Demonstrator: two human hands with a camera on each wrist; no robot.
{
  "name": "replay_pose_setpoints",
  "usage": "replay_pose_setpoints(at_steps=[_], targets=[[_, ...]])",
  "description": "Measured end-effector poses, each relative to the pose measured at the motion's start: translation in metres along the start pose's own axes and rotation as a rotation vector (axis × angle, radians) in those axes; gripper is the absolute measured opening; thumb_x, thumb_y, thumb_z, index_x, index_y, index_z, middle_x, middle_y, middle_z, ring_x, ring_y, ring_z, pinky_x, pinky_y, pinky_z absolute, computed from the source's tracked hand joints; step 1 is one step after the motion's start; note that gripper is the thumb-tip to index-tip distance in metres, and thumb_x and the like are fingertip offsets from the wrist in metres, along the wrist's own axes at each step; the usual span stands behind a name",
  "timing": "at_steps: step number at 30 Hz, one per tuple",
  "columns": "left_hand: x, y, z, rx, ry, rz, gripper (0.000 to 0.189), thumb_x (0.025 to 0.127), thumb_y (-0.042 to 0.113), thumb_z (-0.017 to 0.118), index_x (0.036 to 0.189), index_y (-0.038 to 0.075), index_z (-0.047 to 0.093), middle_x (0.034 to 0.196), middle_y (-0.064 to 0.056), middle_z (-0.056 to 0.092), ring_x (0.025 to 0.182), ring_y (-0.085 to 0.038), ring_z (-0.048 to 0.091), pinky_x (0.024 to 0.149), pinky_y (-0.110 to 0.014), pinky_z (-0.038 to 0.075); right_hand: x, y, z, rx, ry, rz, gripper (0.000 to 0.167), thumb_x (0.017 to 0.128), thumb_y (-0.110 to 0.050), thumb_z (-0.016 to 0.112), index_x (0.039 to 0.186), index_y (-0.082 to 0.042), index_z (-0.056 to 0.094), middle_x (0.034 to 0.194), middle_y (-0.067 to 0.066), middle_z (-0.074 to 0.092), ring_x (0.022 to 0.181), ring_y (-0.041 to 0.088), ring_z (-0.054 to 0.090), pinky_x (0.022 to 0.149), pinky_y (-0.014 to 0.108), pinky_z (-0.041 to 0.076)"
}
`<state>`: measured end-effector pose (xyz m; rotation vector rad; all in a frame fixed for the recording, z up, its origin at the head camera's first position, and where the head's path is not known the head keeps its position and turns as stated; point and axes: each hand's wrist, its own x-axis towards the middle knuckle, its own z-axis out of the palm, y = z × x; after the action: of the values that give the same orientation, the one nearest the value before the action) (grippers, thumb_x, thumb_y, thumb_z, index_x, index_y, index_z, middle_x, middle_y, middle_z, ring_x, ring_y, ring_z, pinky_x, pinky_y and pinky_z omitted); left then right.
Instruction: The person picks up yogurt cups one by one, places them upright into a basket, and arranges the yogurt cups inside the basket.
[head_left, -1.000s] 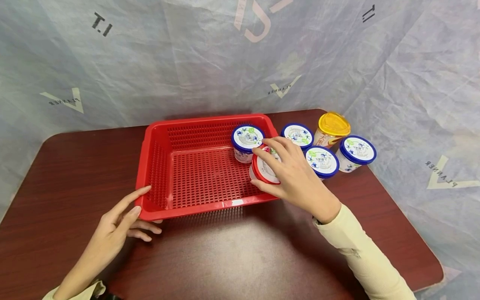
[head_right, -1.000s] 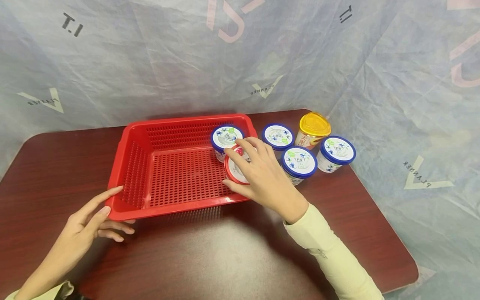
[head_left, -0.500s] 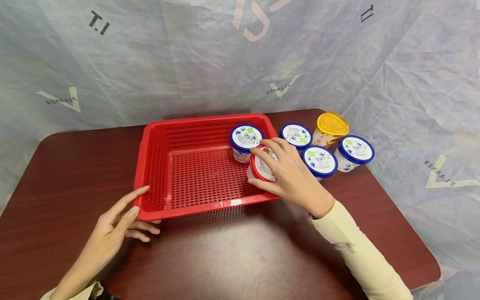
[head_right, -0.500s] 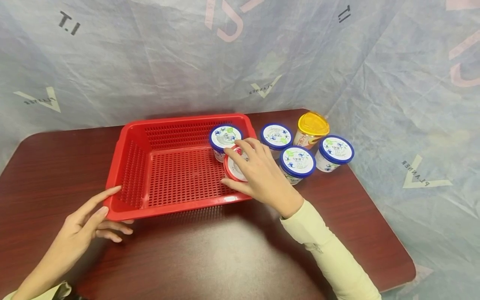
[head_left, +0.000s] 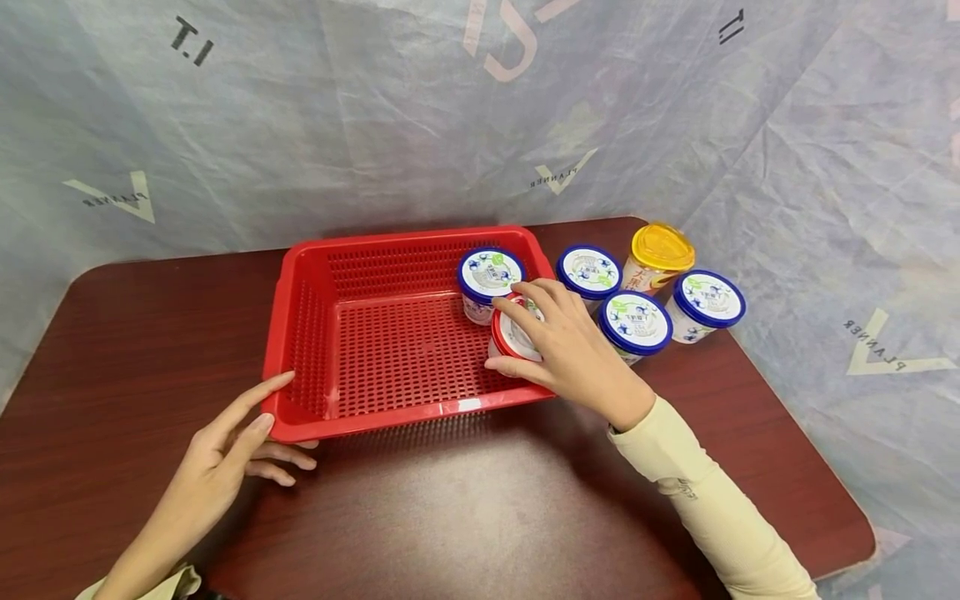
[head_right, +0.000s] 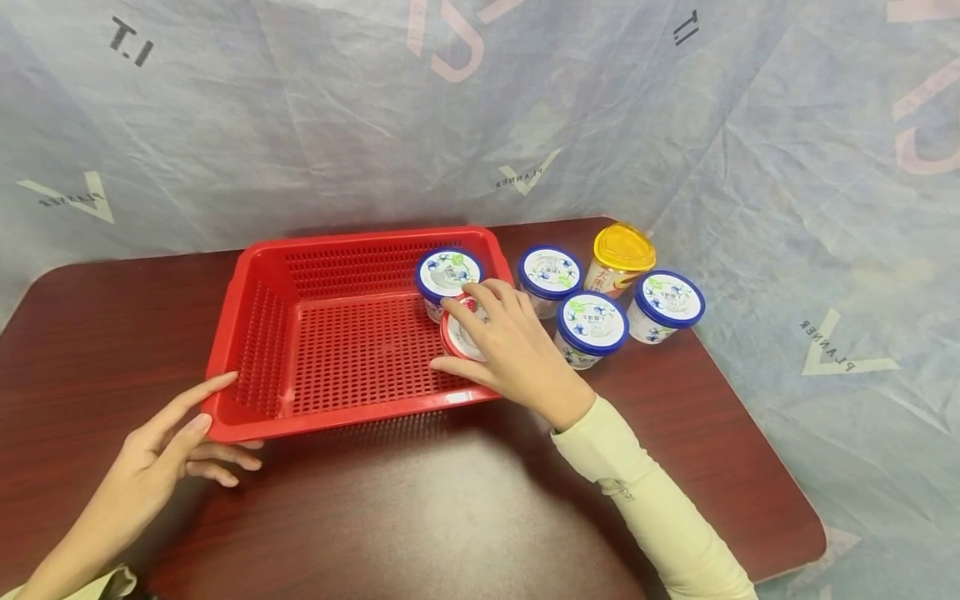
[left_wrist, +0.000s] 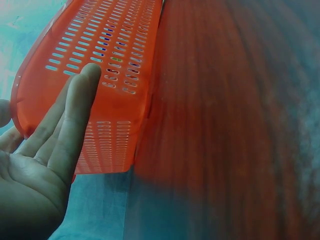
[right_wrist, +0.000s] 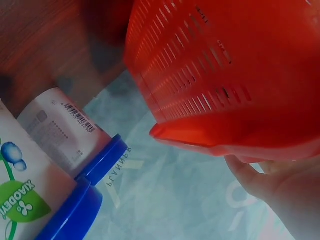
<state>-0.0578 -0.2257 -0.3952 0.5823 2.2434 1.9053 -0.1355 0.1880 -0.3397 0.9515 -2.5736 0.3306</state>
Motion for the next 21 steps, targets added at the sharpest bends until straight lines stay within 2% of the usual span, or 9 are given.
replay_pose_setpoints(at_steps=[10, 16, 21], targets=[[0.0002, -0.0015, 0.0001, 0.009, -0.007, 0.016, 0.048, 0.108, 0.000, 0.031, 0.156, 0.004, 0.028, 0.099, -0.020, 0.073, 0.077, -0.032, 0.074, 0.055, -0.043, 0.060, 0.0023, 0.0001, 0.0052, 0.016, 0.013, -0.017, 0.059, 0.093, -0.052, 0.064, 0.138, -0.014, 0.057, 0.135, 0.016, 0.053, 0.130, 0.032, 0.040, 0.108, 0.054, 0.036], [-0.0003, -0.0005, 0.0000, 0.019, 0.002, -0.029, 0.048, 0.109, 0.003, 0.031, 0.157, 0.011, 0.029, 0.102, -0.016, 0.074, 0.079, -0.031, 0.074, 0.057, -0.045, 0.060, 0.0048, -0.0004, 0.0081, 0.025, 0.031, -0.045, 0.059, 0.092, -0.045, 0.067, 0.138, -0.010, 0.055, 0.134, 0.016, 0.054, 0.130, 0.034, 0.041, 0.109, 0.053, 0.035], [-0.0004, -0.0005, 0.0008, 0.028, 0.008, -0.059, 0.048, 0.109, 0.005, 0.031, 0.157, 0.014, 0.028, 0.103, -0.013, 0.075, 0.080, -0.030, 0.074, 0.058, -0.046, 0.060, 0.0063, 0.0001, 0.0082, 0.059, 0.018, -0.052, 0.068, 0.091, -0.044, 0.070, 0.143, -0.008, 0.048, 0.135, 0.014, 0.053, 0.130, 0.031, 0.042, 0.113, 0.047, 0.032]])
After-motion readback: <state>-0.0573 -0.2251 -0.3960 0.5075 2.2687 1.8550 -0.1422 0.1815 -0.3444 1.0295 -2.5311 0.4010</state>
